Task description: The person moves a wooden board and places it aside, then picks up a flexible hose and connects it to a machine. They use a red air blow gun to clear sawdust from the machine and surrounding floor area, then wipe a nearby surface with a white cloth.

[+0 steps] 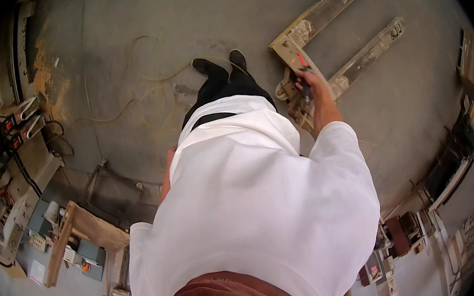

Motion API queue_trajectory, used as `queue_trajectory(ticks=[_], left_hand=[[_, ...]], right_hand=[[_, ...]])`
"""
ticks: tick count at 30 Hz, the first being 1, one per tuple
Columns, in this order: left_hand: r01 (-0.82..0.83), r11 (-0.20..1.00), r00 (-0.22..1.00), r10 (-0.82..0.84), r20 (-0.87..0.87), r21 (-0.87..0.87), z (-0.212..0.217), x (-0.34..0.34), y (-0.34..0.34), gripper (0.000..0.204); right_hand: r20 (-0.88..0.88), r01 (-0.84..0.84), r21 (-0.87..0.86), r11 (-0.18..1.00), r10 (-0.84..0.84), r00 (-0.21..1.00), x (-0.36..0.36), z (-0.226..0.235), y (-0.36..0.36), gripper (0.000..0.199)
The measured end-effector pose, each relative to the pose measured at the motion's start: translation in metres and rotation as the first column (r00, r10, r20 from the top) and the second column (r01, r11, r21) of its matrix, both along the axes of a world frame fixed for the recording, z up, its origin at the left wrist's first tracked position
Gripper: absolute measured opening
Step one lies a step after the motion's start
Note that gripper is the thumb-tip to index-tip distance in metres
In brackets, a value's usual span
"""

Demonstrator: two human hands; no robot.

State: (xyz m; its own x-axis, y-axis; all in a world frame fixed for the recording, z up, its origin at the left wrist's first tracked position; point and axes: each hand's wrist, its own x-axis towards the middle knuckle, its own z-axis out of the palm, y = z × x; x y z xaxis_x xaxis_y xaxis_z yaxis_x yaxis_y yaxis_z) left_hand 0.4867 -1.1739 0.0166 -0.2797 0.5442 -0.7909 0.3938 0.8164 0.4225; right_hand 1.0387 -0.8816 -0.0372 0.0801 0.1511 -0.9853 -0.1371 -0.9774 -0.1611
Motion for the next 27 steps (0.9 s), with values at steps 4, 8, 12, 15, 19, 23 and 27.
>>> queue_trajectory(ticks=[4, 8, 12, 15, 19, 23, 27], left_hand=[[-0.078, 0.996, 0.991, 0.074, -0.111, -0.034, 0.039, 0.044, 0.044, 0.028], [-0.29, 0.947, 0.955, 0.279, -0.095, -0.136, 0.081, 0.079, 0.054, 0.029], [-0.224, 0.966, 0.964, 0.201, -0.172, -0.129, 0.059, 0.095, -0.022, 0.03], [-0.299, 0.952, 0.948, 0.287, -0.137, -0.073, 0.059, 0.105, -0.063, 0.029], [-0.431, 0.896, 0.901, 0.422, -0.102, -0.106, 0.038, 0.127, -0.128, 0.03], [-0.413, 0.91, 0.898, 0.402, -0.179, -0.032, 0.019, 0.138, -0.175, 0.024], [-0.474, 0.879, 0.867, 0.454, -0.207, -0.059, 0.012, 0.149, -0.204, 0.021]], right_hand=[[-0.176, -0.368, 0.107, 0.924, 0.382, 0.907, -0.075, 0.002, 0.081, 0.021], [-0.309, -0.235, 0.274, 0.933, 0.317, 0.897, -0.137, 0.012, 0.116, 0.023], [-0.139, -0.492, 0.287, 0.822, 0.544, 0.828, -0.133, -0.028, 0.09, 0.029], [0.542, -0.973, 0.138, 0.186, 0.808, 0.231, -0.086, -0.127, 0.037, 0.036], [0.636, -0.999, 0.024, 0.033, 0.771, 0.041, -0.133, -0.103, 0.002, 0.046], [0.413, -0.919, 0.201, 0.339, 0.821, 0.393, -0.233, -0.032, 0.013, 0.041], [0.804, -0.734, 0.248, -0.632, 0.558, -0.208, -0.33, 0.011, -0.027, 0.023]])
